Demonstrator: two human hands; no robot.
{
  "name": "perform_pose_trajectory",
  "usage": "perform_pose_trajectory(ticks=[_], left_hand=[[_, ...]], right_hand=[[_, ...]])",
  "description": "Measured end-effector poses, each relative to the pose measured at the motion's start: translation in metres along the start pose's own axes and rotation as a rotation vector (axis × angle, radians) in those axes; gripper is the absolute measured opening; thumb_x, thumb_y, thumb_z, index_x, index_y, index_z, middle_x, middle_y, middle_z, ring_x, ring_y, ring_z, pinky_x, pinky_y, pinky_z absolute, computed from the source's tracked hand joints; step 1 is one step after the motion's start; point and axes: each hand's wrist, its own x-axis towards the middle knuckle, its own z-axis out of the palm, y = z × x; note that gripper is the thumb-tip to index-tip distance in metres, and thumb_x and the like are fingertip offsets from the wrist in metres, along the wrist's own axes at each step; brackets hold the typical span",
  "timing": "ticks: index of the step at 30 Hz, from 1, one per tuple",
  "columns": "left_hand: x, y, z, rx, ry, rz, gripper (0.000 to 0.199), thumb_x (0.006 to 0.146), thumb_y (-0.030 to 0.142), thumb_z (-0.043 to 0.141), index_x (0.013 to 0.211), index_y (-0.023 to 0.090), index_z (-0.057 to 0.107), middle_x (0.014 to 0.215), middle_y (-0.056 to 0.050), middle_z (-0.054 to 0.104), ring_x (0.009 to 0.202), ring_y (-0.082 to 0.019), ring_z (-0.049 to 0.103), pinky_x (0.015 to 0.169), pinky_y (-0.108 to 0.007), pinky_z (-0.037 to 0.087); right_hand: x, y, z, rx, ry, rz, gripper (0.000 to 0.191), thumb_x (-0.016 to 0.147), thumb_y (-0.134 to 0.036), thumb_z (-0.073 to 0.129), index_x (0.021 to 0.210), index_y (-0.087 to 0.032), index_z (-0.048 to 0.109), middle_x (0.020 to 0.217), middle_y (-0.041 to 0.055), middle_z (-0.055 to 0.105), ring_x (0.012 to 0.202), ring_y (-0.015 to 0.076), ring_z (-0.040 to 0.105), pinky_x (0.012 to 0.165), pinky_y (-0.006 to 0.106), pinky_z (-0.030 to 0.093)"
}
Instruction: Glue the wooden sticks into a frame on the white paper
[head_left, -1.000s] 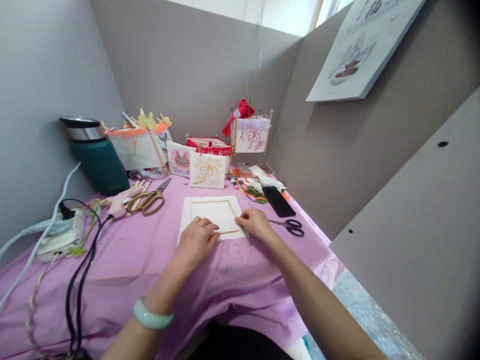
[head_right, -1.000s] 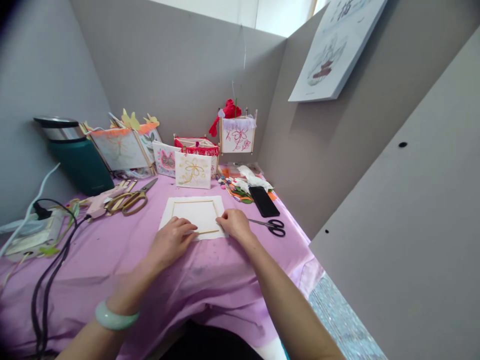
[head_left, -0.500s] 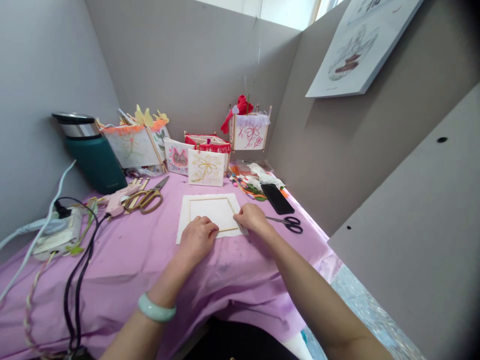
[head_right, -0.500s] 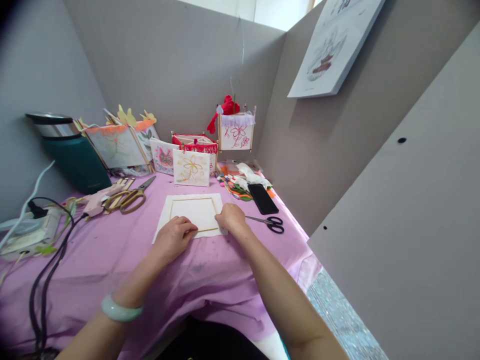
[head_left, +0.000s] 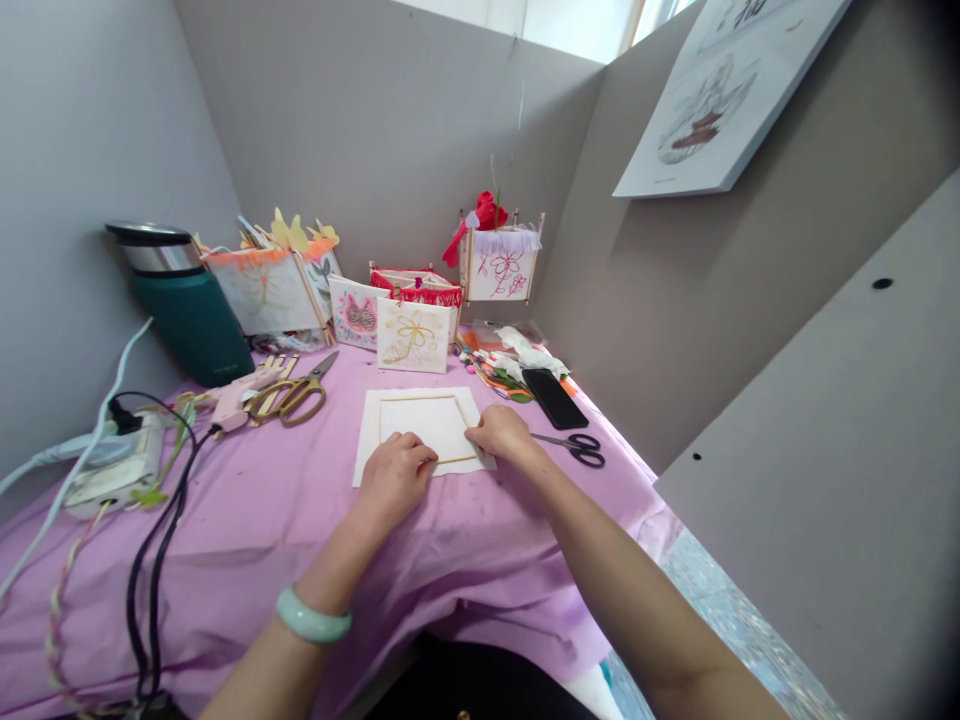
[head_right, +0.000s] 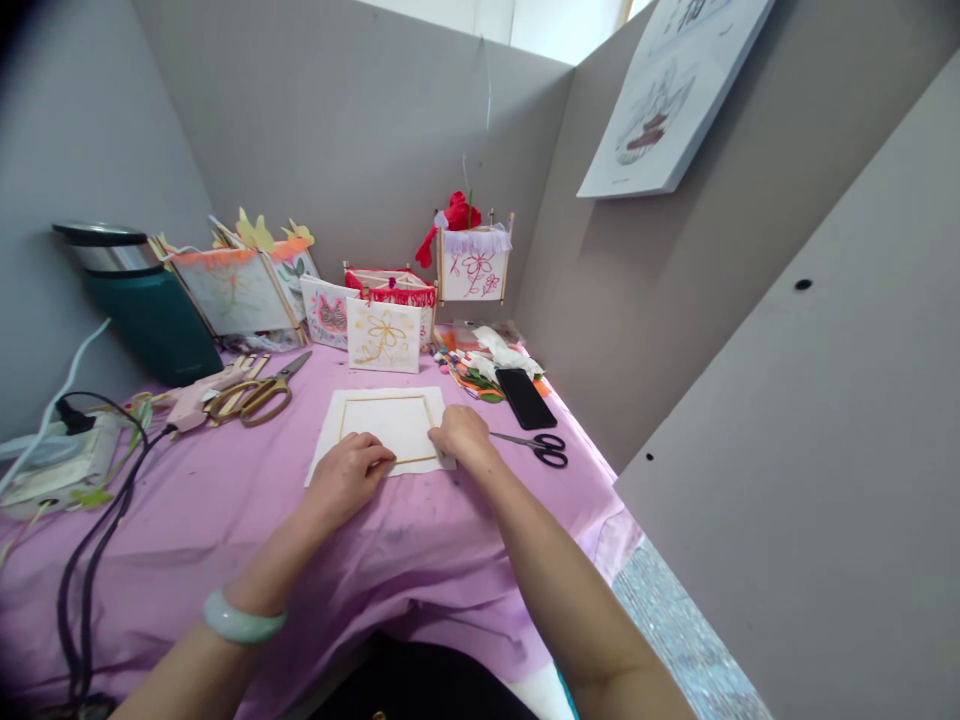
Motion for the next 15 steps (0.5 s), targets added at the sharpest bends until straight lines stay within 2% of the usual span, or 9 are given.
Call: perform_pose_trajectory(ticks=[6, 15], left_hand=[[-0.0009, -0.0001, 0.0001, -0.003, 0.01, 0.012, 0.024, 0.086, 0.023, 0.048, 0.086, 0.021, 0.072, 0.086, -0.006, 0.064, 0.086, -0.02, 0.055, 0.077, -0.032, 0.044], [-0.0006, -0.0008, 0.0011, 0.001, 0.011, 0.011, 0.024, 0.086, 0.023, 0.049, 0.085, 0.022, 0.072, 0.086, -0.006, 0.064, 0.086, -0.02, 0.055, 0.076, -0.032, 0.044]], right_hand=[[0.0022, -0.0019, -0.0014, -0.01, 0.01, -0.008, 0.032, 0.072, -0.03, 0.057, 0.095, -0.015, 0.073, 0.089, 0.0131, 0.072, 0.083, 0.0236, 0.067, 0.061, 0.025, 0.045], [0.0036, -0.001, -0.0042, -0.015, -0.006, -0.002, 0.033, 0.072, -0.032, 0.059, 0.097, -0.016, 0.072, 0.093, 0.0134, 0.072, 0.086, 0.024, 0.067, 0.064, 0.026, 0.046]])
